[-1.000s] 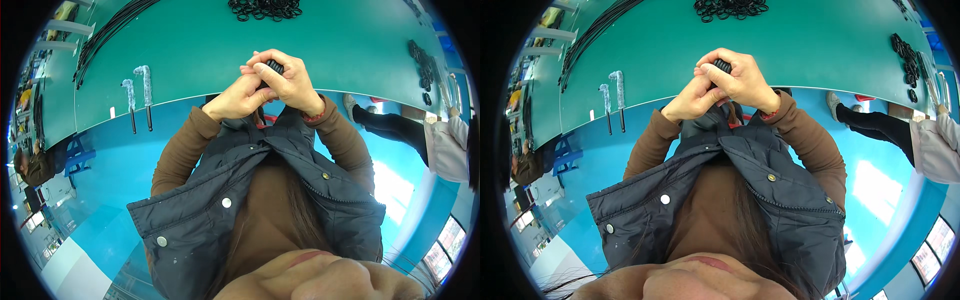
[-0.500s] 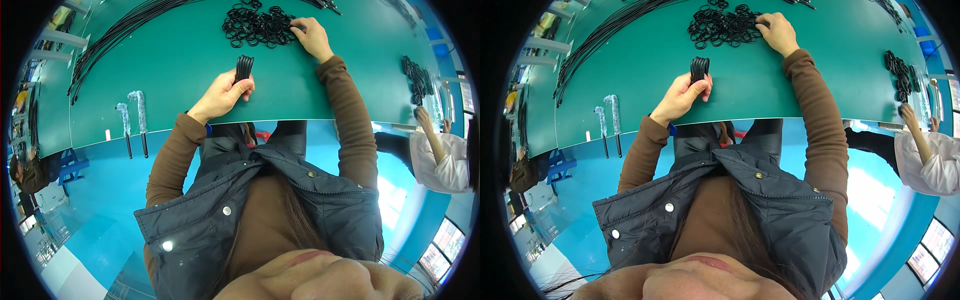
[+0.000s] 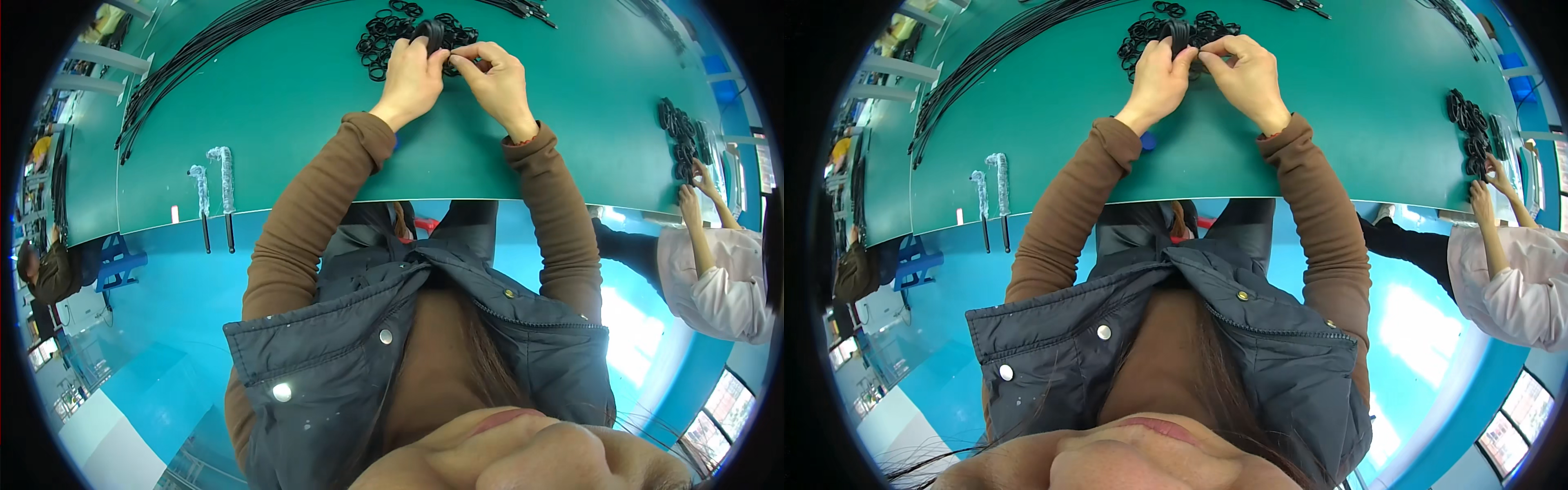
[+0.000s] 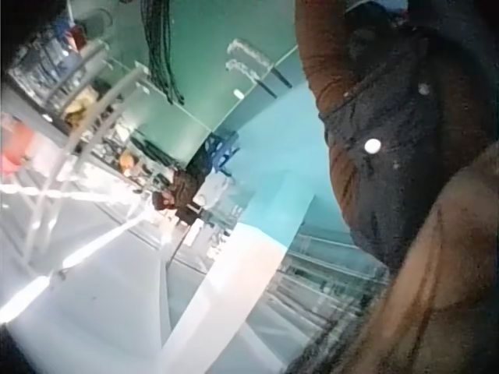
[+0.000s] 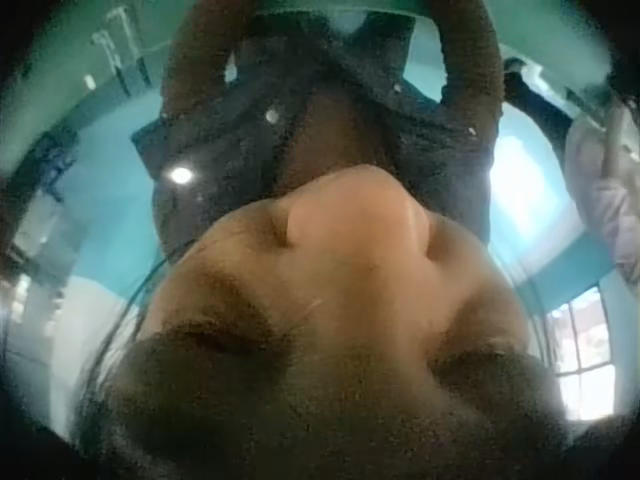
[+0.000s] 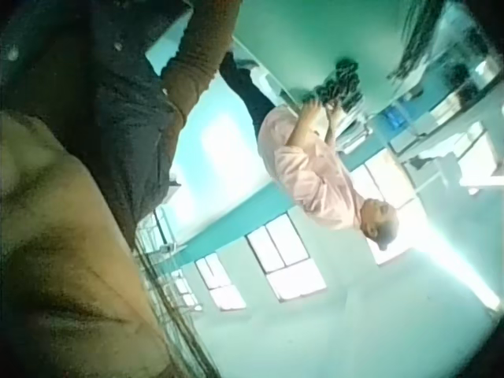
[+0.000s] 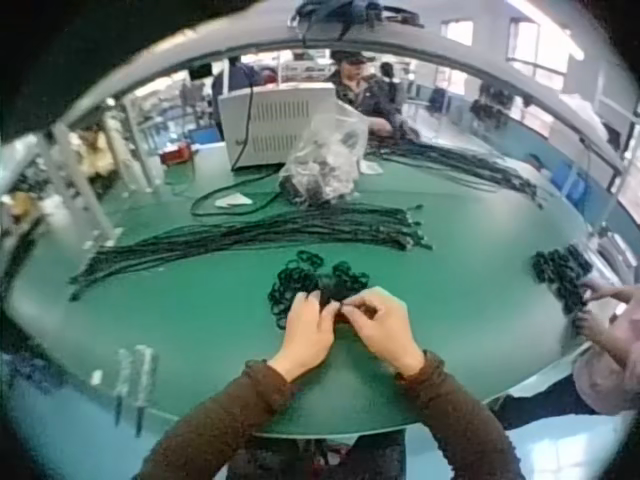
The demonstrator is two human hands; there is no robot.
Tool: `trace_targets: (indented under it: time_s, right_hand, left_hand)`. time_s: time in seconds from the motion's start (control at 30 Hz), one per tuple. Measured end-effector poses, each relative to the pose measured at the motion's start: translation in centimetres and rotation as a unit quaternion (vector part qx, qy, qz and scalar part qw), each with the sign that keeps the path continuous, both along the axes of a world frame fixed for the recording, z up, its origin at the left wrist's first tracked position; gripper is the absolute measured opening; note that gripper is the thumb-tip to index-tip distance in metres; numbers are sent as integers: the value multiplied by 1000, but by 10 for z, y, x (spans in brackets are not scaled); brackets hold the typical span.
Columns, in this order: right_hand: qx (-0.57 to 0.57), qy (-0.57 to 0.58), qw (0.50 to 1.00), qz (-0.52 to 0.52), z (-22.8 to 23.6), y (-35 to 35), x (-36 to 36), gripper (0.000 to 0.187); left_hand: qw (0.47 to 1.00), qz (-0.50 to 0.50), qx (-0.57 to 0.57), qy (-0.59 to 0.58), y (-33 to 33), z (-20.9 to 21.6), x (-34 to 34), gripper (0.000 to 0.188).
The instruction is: The person picks up cables one by one from the workbench, coils them by hand, and secures each coiled cable with a rubber band.
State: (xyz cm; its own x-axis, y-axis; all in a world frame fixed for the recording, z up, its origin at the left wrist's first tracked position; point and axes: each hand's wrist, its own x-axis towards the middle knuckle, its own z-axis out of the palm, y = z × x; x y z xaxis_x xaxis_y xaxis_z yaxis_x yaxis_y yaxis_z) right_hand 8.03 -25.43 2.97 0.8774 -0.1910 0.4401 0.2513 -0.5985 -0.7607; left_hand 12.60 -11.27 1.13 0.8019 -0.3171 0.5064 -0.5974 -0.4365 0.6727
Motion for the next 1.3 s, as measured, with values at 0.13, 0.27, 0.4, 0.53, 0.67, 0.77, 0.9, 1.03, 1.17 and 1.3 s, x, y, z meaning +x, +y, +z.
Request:
trace_targets:
  time_s: [0.13,0.27,0.4,0.53,0.67,0.77,0.9,1.03,1.17,1.3]
  right_hand:
    - [210,115,969,65,2,-8,-9,11]
    - [473,187,843,174,1,-13,-14,15]
    - [590,190,706,343,-1,-8,-25,23]
    - [472,196,794,330,-6,-18,-24,35]
    - [178,199,939,216,10,-18,-20,49]
    - [-87,156,970,163,31,-9,-20,57]
    - [-393,84,906,132,56,9,-18,65]
    - [-403,60,891,202,66,3,-9,67]
    - [-68,353,880,311,84,-2,-2,45]
    - [32,330,886,325,67,-1,-16,41]
  left_hand:
    - [997,-42,21,62,5,1,-7,27]
    - [1000,-16,21,-17,11,3,-7,21]
    - [997,-33,67,16,15,8,-1,33]
    - [984,-106,28,138,26,8,4,27]
    - [977,-106,110,151,35,13,5,30]
    - [970,-105,204,86,42,28,-5,27]
    - [939,-217,267,-4,47,33,-9,21]
    - [944,-266,196,-29,52,37,-15,18]
    - [942,-301,101,109,63,42,-25,18]
    - [898,-340,-71,269,67,39,-38,17]
